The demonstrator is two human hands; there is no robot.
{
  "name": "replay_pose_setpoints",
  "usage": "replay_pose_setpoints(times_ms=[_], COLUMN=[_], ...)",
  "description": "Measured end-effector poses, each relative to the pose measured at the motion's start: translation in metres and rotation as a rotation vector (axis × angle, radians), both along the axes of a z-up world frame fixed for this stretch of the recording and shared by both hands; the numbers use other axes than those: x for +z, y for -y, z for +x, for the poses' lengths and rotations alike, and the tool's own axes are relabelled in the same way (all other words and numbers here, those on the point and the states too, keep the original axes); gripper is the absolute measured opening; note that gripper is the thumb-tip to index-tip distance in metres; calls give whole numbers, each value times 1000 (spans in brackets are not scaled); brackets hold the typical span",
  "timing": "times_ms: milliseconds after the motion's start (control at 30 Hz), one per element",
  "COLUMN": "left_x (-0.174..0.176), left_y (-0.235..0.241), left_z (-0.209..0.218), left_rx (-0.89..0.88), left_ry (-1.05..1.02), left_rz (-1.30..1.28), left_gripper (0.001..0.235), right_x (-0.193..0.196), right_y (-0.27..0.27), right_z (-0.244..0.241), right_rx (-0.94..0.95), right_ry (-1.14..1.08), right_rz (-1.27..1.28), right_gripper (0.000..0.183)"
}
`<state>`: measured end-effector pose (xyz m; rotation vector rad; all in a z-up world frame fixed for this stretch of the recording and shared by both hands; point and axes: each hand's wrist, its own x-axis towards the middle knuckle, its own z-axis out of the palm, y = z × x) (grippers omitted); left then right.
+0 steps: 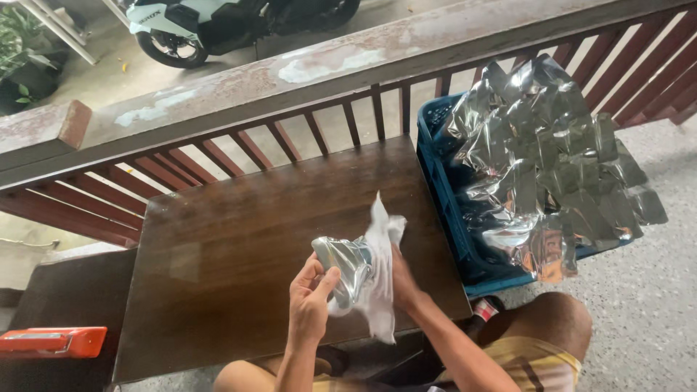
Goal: The person sits at a low wooden table and wipes sealed snack packages with a white cloth. They pick each package from a blue crate, wipe it, and place it on the table, repeating the process for multiple items.
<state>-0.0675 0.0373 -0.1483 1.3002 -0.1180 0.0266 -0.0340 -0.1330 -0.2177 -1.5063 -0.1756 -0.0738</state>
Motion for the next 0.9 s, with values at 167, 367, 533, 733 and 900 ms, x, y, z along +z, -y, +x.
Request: replay_pose_setpoints(times_ms=[167, 367, 533, 733, 900], left_x=[-10, 2, -8, 9, 12], left_y=[4, 1, 7, -5, 5], left_z=[-10, 1, -2, 1, 5], left_rx=[46, -25, 25, -48, 9], left_ry=[-169, 27, -210, 45, -124], left_rz=[110, 25, -62, -14, 13], left_gripper=[20, 16, 28, 15, 18], right_x=[-15, -18, -29, -28, -18], right_y=[-7, 2, -6, -4, -14], right_z=[-15, 7, -8, 9, -5], right_rx=[-51, 53, -18, 124, 115], right_ry=[667, 371, 495, 90, 79], right_rz=[-502, -427, -402, 87, 213], right_gripper=[40, 43, 47, 40, 42])
